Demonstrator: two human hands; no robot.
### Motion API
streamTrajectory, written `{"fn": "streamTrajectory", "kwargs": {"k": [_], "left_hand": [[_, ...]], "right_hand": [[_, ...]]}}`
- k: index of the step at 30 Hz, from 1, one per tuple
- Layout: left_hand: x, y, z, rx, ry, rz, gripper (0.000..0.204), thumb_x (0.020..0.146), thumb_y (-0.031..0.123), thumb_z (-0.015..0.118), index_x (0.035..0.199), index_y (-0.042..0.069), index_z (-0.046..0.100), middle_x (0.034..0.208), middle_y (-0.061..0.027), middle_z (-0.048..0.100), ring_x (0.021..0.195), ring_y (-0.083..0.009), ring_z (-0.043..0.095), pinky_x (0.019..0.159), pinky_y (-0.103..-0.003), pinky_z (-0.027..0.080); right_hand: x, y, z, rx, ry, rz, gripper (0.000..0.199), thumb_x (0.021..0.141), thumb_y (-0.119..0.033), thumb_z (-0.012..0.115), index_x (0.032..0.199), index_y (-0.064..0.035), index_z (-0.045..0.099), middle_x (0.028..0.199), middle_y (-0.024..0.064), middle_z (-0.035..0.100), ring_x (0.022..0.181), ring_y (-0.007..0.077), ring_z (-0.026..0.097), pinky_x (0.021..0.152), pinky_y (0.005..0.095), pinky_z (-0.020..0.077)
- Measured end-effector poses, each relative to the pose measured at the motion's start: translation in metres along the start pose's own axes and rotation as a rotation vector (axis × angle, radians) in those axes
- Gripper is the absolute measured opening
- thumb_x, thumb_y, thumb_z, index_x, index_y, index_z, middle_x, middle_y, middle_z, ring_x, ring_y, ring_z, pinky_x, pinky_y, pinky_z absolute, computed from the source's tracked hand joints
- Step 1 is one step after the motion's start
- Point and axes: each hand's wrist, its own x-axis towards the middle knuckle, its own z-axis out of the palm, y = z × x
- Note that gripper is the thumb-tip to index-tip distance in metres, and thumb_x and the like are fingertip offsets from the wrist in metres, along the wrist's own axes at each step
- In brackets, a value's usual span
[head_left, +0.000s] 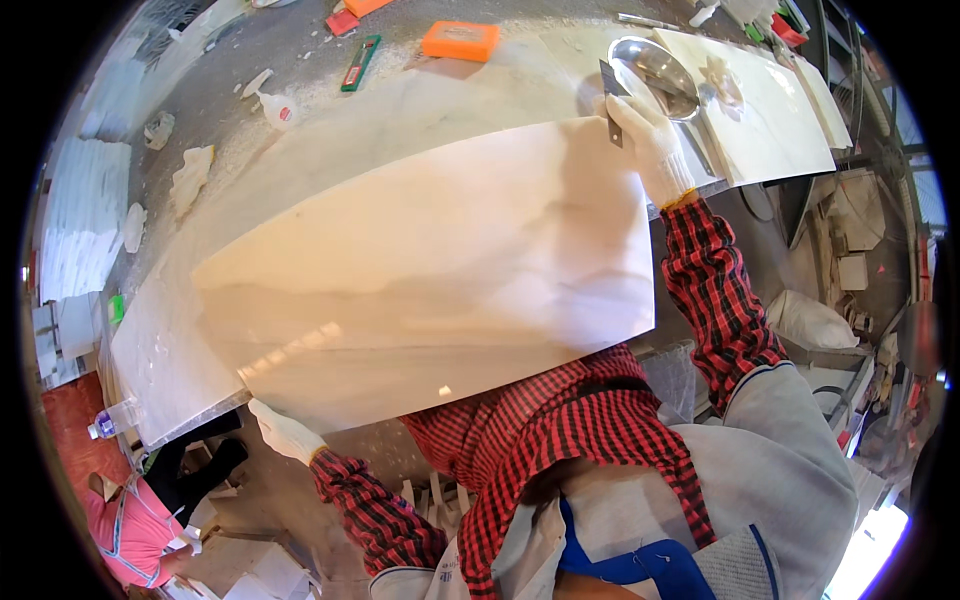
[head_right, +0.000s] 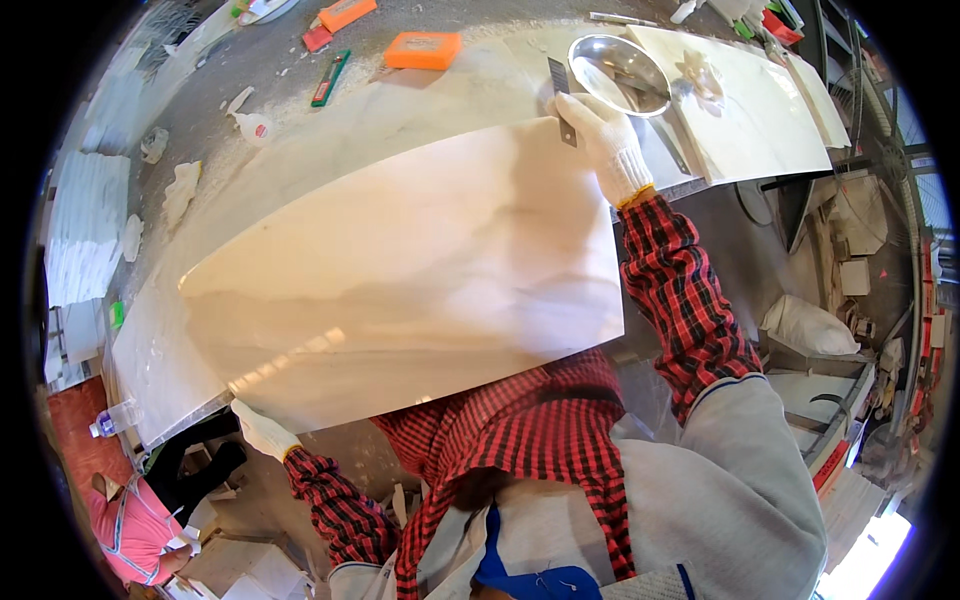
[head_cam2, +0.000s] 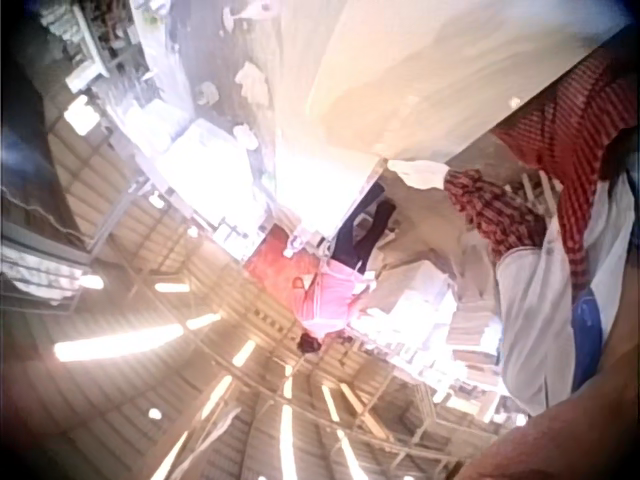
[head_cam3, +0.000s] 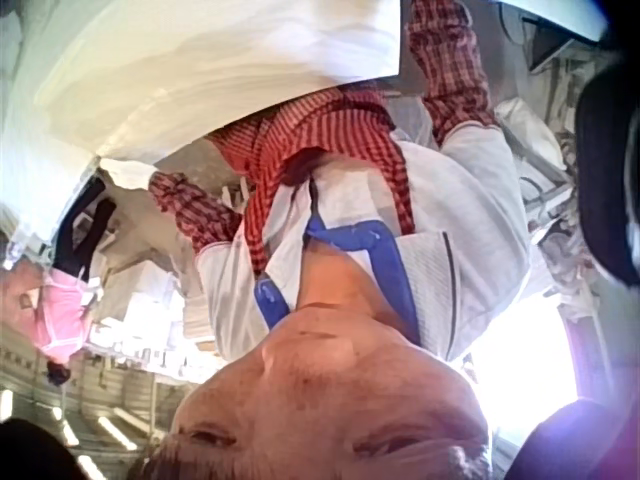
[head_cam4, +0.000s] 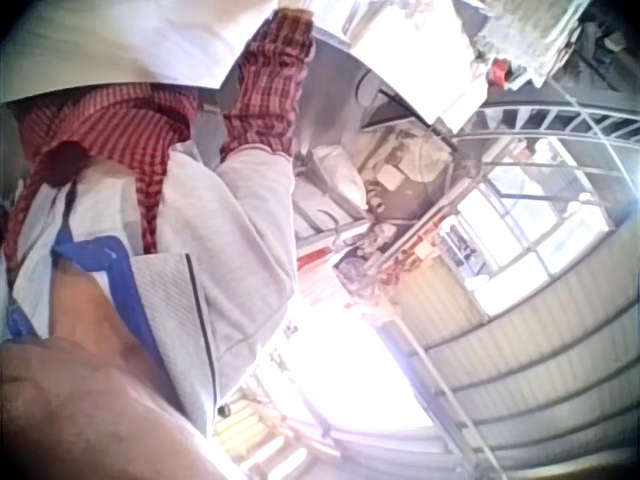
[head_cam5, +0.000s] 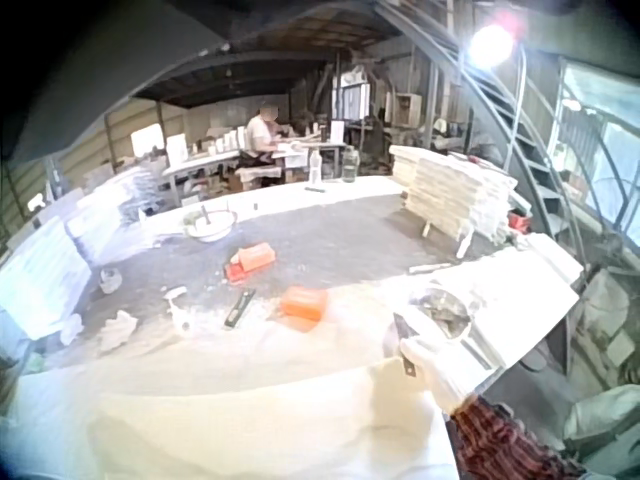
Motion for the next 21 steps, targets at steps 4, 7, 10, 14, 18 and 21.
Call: {"fn": "streamTrajectory", "kwargs": {"k": [4,7,10,14,18,21], "left_hand": [[0.007,-0.003,0.007,0.086,0.017,-0.009,0.071,0.104,0.058,0.046,0.137,-0.003,0.063,0.134,-0.0187,0.067,0.116,-0.0303,0.063,0.101,-0.039,0.048],[0.002,0.0,0.006,0.13,-0.01,-0.021,0.075,0.104,0.061,0.044,0.138,-0.003,0.062,0.136,-0.0209,0.065,0.12,-0.0318,0.062,0.104,-0.039,0.046],[0.01,-0.006,-0.003,0.23,0.013,-0.001,0.077,0.104,0.063,0.04,0.139,-0.002,0.061,0.14,-0.0219,0.063,0.124,-0.035,0.061,0.107,-0.04,0.044],[0.006,-0.001,-0.004,0.392,0.035,0.037,0.077,0.104,0.065,0.033,0.141,0.002,0.061,0.143,-0.0217,0.06,0.127,-0.0398,0.058,0.109,-0.042,0.043],[0.004,0.002,-0.002,0.437,0.036,0.102,0.076,0.105,0.065,0.03,0.141,0.005,0.061,0.142,-0.0221,0.061,0.127,-0.0413,0.058,0.108,-0.044,0.043],[0.004,0.001,-0.004,0.437,0.01,0.083,0.077,0.105,0.064,0.029,0.141,0.003,0.061,0.14,-0.0239,0.061,0.126,-0.0425,0.058,0.107,-0.044,0.044]], "right_hand": [[-0.011,-0.002,0.007,-0.068,0.104,-0.091,0.028,0.101,-0.026,0.064,0.102,0.0008,0.074,0.088,0.0012,0.067,0.081,0.0104,0.059,0.077,0.0256,0.0462],[-0.027,0.019,0.008,-0.247,0.27,-0.33,0.026,0.101,-0.022,0.065,0.104,0.0019,0.075,0.1,0.0056,0.069,0.09,0.0144,0.062,0.081,0.0285,0.0491],[-0.038,0.045,0.011,-0.43,0.354,-0.646,0.02,0.099,-0.015,0.067,0.104,0.0018,0.075,0.126,0.0159,0.069,0.114,0.0255,0.064,0.094,0.0343,0.0499],[-0.047,0.04,0.015,-0.454,0.316,-0.612,0.017,0.097,-0.013,0.068,0.103,0.0011,0.076,0.131,0.0183,0.068,0.122,0.0291,0.062,0.1,0.0364,0.0481],[-0.062,0.051,0.007,-0.501,0.312,-0.664,0.014,0.094,-0.008,0.07,0.103,0.0016,0.075,0.129,0.0189,0.068,0.125,0.0312,0.061,0.104,0.0373,0.0465],[-0.095,0.06,-0.007,-0.607,0.206,-0.717,0.011,0.092,-0.005,0.068,0.101,0.0014,0.073,0.125,0.0178,0.07,0.127,0.0367,0.061,0.108,0.0422,0.0461]]}}
